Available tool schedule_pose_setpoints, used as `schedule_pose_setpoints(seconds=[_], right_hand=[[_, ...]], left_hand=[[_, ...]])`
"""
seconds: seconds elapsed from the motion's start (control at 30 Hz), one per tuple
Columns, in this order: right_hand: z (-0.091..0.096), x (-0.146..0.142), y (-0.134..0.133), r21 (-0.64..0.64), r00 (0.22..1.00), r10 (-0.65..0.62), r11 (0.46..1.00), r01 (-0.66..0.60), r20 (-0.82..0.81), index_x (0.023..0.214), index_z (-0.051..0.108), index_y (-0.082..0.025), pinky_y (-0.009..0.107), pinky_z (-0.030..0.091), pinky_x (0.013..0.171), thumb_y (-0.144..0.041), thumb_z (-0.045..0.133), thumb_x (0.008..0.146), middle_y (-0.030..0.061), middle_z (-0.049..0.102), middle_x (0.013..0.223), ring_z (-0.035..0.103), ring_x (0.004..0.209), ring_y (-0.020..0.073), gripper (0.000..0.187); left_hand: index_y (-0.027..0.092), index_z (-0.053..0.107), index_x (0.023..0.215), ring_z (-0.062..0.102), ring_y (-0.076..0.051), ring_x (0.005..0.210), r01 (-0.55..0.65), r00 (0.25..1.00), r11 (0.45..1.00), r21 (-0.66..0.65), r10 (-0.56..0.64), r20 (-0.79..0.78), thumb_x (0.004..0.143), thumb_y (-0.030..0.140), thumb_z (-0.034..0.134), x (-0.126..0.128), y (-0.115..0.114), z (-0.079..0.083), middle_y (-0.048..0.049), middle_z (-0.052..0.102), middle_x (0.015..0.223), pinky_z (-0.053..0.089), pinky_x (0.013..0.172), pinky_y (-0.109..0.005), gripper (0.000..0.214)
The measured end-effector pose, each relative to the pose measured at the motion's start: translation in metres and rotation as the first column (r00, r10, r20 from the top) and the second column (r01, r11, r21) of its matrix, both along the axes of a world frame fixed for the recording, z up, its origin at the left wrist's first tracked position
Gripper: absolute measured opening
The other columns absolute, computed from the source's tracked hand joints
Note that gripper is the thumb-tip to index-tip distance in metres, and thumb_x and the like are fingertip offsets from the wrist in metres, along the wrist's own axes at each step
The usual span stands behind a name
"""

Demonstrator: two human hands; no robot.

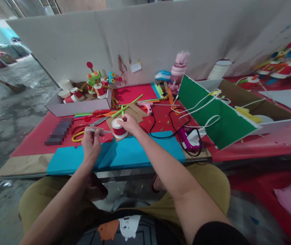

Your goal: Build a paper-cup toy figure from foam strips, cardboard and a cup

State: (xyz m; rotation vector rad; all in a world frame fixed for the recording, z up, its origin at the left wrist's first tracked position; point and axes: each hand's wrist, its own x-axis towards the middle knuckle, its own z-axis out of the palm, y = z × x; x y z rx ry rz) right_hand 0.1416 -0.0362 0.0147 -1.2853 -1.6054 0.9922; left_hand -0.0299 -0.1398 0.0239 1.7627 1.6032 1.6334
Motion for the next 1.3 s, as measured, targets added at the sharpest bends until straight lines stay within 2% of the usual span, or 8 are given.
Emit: schedule_pose_setpoints(seconds=[0.1,0.33,0.5,0.6,0.7,0.9,1.07,1.3], right_hand=[[0.005,0.001,-0.004,0.000,1.000,0.016,1.000,-0.016,-0.005,0.072,0.053,-0.020,0.025,0.039,0.061,-0.041,0.062,0.066,-0.0035,0.057,0.069,0.054,0.068,0.0144,0.024],[0.007,0.001,-0.007,0.003,1.000,0.023,1.000,-0.023,-0.006,0.072,0.054,-0.020,0.026,0.038,0.063,-0.045,0.062,0.065,-0.0026,0.055,0.068,0.050,0.066,0.0146,0.027],[0.009,-0.001,-0.007,-0.005,0.998,-0.003,1.000,0.003,0.061,0.074,0.052,-0.019,0.025,0.039,0.063,-0.042,0.061,0.069,-0.0035,0.055,0.068,0.051,0.066,0.0136,0.024],[0.014,0.000,-0.008,-0.031,0.981,-0.036,0.999,0.043,0.191,0.076,0.051,-0.019,0.023,0.039,0.063,-0.040,0.064,0.071,-0.0027,0.056,0.070,0.053,0.069,0.0137,0.025],[0.021,0.003,-0.005,-0.033,0.945,-0.034,0.998,0.047,0.325,0.079,0.055,-0.018,0.024,0.039,0.063,-0.045,0.063,0.075,0.0001,0.060,0.073,0.055,0.072,0.0153,0.028],[0.034,0.010,0.005,-0.075,0.879,0.114,0.993,-0.089,0.463,0.082,0.062,-0.014,0.025,0.041,0.064,-0.054,0.059,0.078,0.0063,0.065,0.078,0.060,0.076,0.0191,0.040],[0.037,0.010,0.001,-0.035,0.873,0.059,0.998,-0.048,0.484,0.089,0.063,-0.013,0.025,0.043,0.068,-0.057,0.059,0.078,0.0085,0.068,0.081,0.062,0.082,0.0208,0.045],[0.038,0.011,-0.001,-0.057,0.896,0.084,0.996,-0.066,0.437,0.085,0.064,-0.016,0.025,0.043,0.068,-0.056,0.059,0.078,0.0059,0.068,0.076,0.063,0.082,0.0203,0.041]], left_hand=[[0.023,0.053,0.087,0.059,-0.015,0.071,0.019,0.985,1.000,-0.022,-0.015,0.172,0.091,0.035,0.048,-0.008,0.027,0.001,-0.0012,0.061,0.077,0.046,0.072,-0.028,0.014],[0.020,0.046,0.079,0.054,-0.011,0.050,0.296,0.829,0.946,-0.135,-0.184,0.528,0.085,0.028,0.055,-0.012,0.097,0.003,0.0024,0.059,0.064,0.046,0.055,-0.025,0.013],[0.018,0.047,0.071,0.051,-0.010,0.044,0.468,0.794,0.841,-0.270,-0.266,0.547,0.080,0.024,0.062,-0.005,0.127,0.014,0.0039,0.053,0.052,0.044,0.050,-0.023,0.019],[0.017,0.048,0.070,0.051,-0.010,0.043,0.516,0.785,0.782,-0.348,-0.271,0.557,0.075,0.015,0.064,0.003,0.146,0.018,0.0035,0.055,0.052,0.043,0.049,-0.023,0.016],[0.016,0.051,0.071,0.055,-0.011,0.048,0.598,0.765,0.697,-0.395,-0.348,0.542,0.073,0.010,0.064,0.015,0.164,0.019,0.0023,0.058,0.054,0.044,0.051,-0.022,0.014],[0.014,0.056,0.071,0.056,-0.012,0.052,0.680,0.733,0.545,-0.490,-0.478,0.484,0.083,0.006,0.054,0.038,0.173,0.025,0.0004,0.059,0.055,0.045,0.060,-0.025,0.015],[0.013,0.056,0.072,0.051,-0.010,0.049,0.687,0.723,0.487,-0.540,-0.532,0.440,0.089,0.003,0.046,0.045,0.176,0.029,0.0010,0.059,0.054,0.042,0.059,-0.024,0.021],[0.014,0.059,0.074,0.051,-0.011,0.051,0.713,0.691,0.422,-0.560,-0.559,0.459,0.087,0.005,0.048,0.050,0.179,0.030,0.0007,0.061,0.056,0.039,0.056,-0.024,0.019]])
